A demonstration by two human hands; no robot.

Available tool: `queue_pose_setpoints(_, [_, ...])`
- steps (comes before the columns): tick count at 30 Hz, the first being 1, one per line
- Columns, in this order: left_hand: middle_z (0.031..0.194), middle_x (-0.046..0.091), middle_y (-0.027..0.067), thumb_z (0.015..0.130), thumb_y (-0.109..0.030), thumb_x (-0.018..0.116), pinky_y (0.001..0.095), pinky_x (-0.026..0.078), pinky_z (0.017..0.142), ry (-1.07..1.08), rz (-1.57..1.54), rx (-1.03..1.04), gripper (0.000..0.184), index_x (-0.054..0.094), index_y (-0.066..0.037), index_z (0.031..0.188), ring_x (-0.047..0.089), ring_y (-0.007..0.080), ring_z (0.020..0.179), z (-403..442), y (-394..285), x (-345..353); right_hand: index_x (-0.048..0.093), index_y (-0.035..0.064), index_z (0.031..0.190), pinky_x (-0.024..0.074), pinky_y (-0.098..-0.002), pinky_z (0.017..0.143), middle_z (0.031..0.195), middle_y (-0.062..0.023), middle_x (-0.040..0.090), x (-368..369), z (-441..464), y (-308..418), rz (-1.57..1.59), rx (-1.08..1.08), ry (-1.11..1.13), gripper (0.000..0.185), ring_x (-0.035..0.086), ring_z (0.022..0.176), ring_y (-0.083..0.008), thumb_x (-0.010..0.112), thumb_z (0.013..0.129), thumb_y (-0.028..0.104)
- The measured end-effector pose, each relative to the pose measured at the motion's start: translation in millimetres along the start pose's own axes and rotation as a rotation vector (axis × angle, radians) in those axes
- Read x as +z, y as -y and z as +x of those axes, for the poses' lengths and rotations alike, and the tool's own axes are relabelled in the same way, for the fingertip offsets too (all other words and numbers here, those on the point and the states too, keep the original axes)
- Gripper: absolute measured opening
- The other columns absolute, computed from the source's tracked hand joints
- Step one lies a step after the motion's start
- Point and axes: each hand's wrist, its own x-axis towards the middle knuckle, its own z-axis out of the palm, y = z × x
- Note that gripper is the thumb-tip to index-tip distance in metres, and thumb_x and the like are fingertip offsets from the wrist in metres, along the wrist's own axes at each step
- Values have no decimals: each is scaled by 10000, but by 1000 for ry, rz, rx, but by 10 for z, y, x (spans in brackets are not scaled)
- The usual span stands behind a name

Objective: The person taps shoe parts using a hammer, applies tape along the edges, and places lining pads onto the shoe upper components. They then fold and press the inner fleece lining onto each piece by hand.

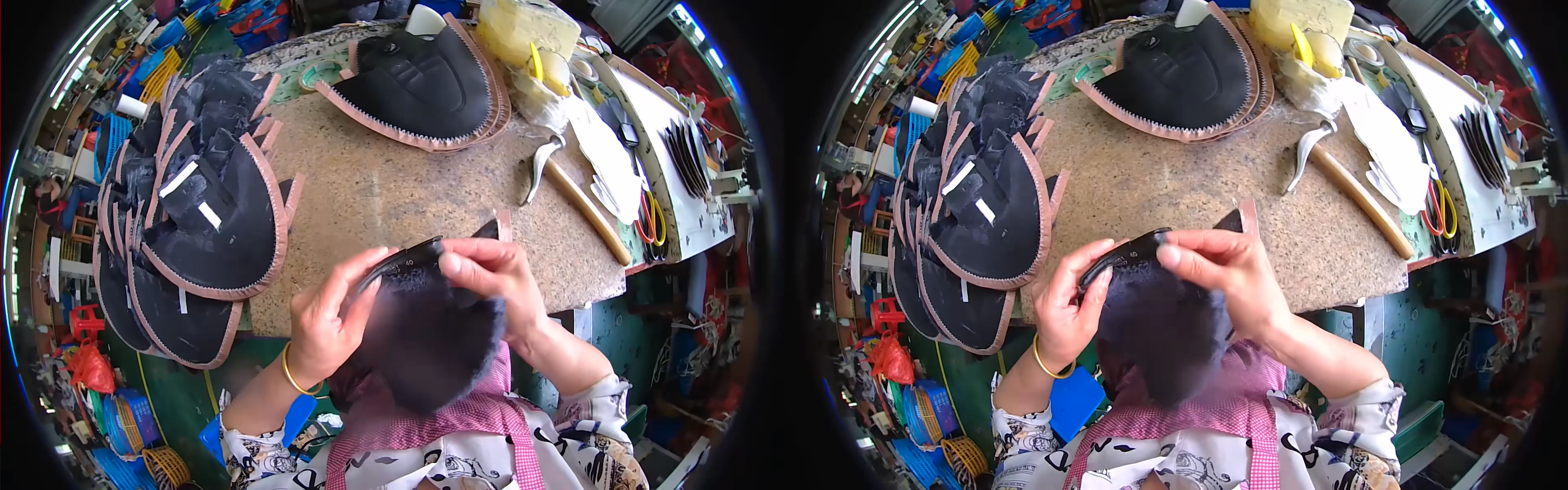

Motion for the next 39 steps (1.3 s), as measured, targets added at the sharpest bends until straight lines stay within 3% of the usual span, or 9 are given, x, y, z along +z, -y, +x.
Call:
queue_pose_setpoints(3, [975,685,129,819,26,614,267,516,636,98,108,52,342,580,-13,1157,688,200,777,21,-61,-84,651,16,1004,524,-268,738,891,-67,676,19,85,-4,598,223,211,176,643,804,-134,649,852,105])
queue_pose_setpoints(8, [1032,630,39,881,26,547,179,467,722,-48,-407,-292,310,545,11,1191,581,50,821,76,122,-7,653,25,976,540,-280,698,879,-60,677,-60,270,6,326,272,172,151,651,755,-144,622,873,131])
queue_pose_setpoints(11, [928,614,-27,894,42,524,127,357,594,-125,-366,-416,270,584,5,1154,447,-25,687,99,358,-116,419,29,1331,505,-259,771,1074,-119,625,-179,153,120,132,27,-61,505,621,927,-139,399,978,390])
queue_pose_setpoints(14, [888,599,-57,897,45,521,111,324,574,-214,-395,-473,240,610,9,1117,413,-40,666,79,523,-61,235,91,1439,486,-248,700,1002,-80,617,-293,25,-241,-345,-379,30,623,604,810,-132,563,916,177])
queue_pose_setpoints(22, [844,631,111,830,-8,565,363,467,683,56,237,-305,270,644,-63,1082,572,274,656,172,579,-129,569,91,1209,432,-204,543,899,-56,579,-277,124,-338,-933,-591,-102,369,498,597,-67,577,850,4])
queue_pose_setpoints(28, [1032,520,103,739,34,584,338,429,808,73,965,140,366,637,-74,1086,495,259,949,188,520,12,539,92,1243,386,-163,526,857,13,567,-329,163,-305,-724,-278,-150,372,462,600,-3,568,881,7])
queue_pose_setpoints(31, [1069,520,143,750,37,547,367,443,890,252,851,91,398,557,38,1148,508,292,1016,182,419,234,496,88,1281,448,-175,581,942,-26,601,-343,186,-384,-750,-329,-137,437,561,704,-24,600,863,12])
queue_pose_setpoints(36, [1320,417,294,866,-447,528,513,344,994,349,1064,-2,661,440,43,1302,367,414,1249,88,298,582,350,83,1380,447,-183,610,936,-6,597,-359,25,-364,-602,-347,46,681,544,754,-22,689,793,21])
queue_pose_setpoints(39, [1326,405,296,874,-431,525,511,349,989,347,1061,10,647,437,44,1304,364,425,1244,77,321,586,405,86,1348,423,-201,557,860,12,568,-253,-88,-232,-587,-209,32,641,484,645,-28,684,778,-5])
